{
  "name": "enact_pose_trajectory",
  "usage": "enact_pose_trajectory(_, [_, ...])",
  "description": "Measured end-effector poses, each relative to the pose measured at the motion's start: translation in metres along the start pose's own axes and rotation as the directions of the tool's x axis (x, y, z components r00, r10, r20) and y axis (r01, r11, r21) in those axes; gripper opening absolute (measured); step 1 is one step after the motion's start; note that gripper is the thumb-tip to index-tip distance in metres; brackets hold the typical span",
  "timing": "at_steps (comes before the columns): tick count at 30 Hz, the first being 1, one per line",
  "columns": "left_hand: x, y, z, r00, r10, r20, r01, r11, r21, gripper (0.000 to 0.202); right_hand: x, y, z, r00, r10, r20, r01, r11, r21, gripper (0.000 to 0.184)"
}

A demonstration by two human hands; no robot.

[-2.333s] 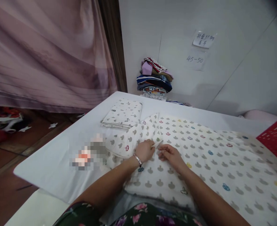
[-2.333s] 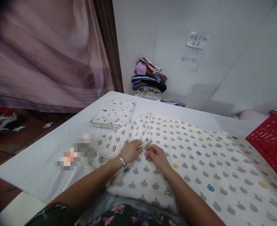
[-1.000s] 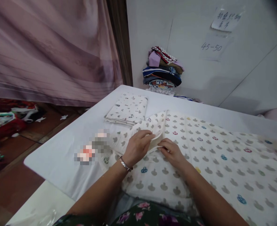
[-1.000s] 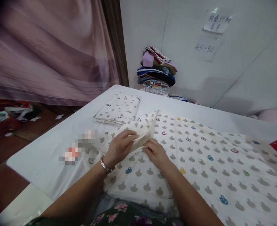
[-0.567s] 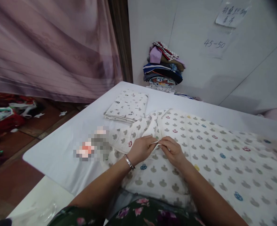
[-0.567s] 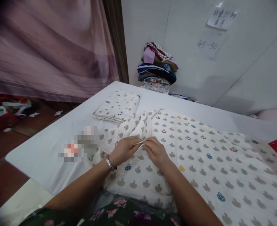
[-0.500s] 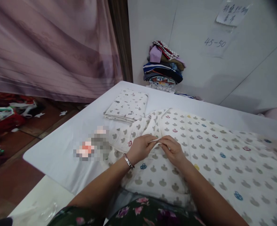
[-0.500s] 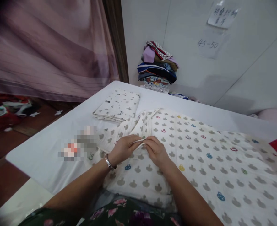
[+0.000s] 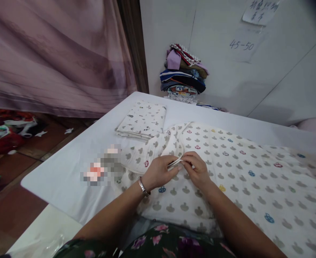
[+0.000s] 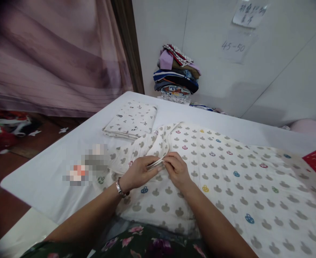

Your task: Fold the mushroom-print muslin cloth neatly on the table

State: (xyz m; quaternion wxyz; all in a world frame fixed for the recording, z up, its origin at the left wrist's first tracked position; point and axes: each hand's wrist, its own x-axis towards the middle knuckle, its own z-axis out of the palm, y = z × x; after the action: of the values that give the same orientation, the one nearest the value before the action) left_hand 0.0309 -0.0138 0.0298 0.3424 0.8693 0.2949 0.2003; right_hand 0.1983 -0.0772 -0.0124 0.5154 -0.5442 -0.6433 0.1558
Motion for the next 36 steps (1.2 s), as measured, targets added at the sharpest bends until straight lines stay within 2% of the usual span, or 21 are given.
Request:
enact_pose_trajectory(7, [0.000, -0.007, 0.005, 0.979, 0.168, -0.112, -0.147, 0.974, 0.172, 0.017, -0.002, 0.005, 0.003, 0.999, 0.016, 0.027, -0.018, 0.997, 0.070, 0.021])
enact_pose_trajectory(10, [-0.001, -0.006, 0.000, 0.973, 0.154, -0.170, -0.126, 0.978, 0.163, 0.019, -0.001, 0.012, 0.004, 1.000, 0.020, 0.002, -0.020, 0.997, 0.078, 0.027])
enact_pose_trajectory(13, [-0.002, -0.010, -0.012, 0.951, 0.098, -0.295, -0.056, 0.987, 0.148, 0.019, -0.002, 0.022, 0.006, 0.999, 0.048, -0.018, -0.047, 0.997, 0.068, 0.031])
enact_pose_trajectory(16, [-0.002, -0.020, -0.029, 0.882, -0.020, -0.470, 0.075, 0.992, 0.099, 0.019, -0.003, 0.030, 0.006, 0.996, 0.090, -0.012, -0.089, 0.994, 0.061, 0.032])
enact_pose_trajectory(19, [-0.001, -0.032, -0.048, 0.777, -0.141, -0.613, 0.182, 0.983, 0.004, 0.022, -0.002, 0.035, 0.003, 0.993, 0.117, 0.033, -0.118, 0.992, 0.037, 0.026])
enact_pose_trajectory(21, [0.001, -0.038, -0.058, 0.716, -0.202, -0.669, 0.215, 0.974, -0.064, 0.024, 0.004, 0.038, 0.000, 0.987, 0.134, 0.084, -0.132, 0.991, -0.022, 0.023])
enact_pose_trajectory(24, [0.001, -0.044, -0.067, 0.669, -0.266, -0.694, 0.241, 0.961, -0.135, 0.025, 0.022, 0.049, -0.007, 0.978, 0.173, 0.118, -0.157, 0.979, -0.130, 0.020])
enact_pose_trajectory(27, [0.001, -0.046, -0.069, 0.654, -0.280, -0.702, 0.231, 0.958, -0.167, 0.025, 0.048, 0.071, -0.012, 0.977, 0.202, 0.071, -0.181, 0.956, -0.231, 0.022])
enact_pose_trajectory(31, [0.000, -0.042, -0.067, 0.673, -0.252, -0.695, 0.195, 0.967, -0.162, 0.026, 0.084, 0.105, -0.009, 0.985, 0.170, -0.024, -0.168, 0.928, -0.334, 0.031])
enact_pose_trajectory(36, [-0.001, -0.038, -0.062, 0.686, -0.221, -0.693, 0.169, 0.975, -0.144, 0.025, 0.117, 0.139, -0.007, 0.988, 0.128, -0.084, -0.151, 0.914, -0.376, 0.034])
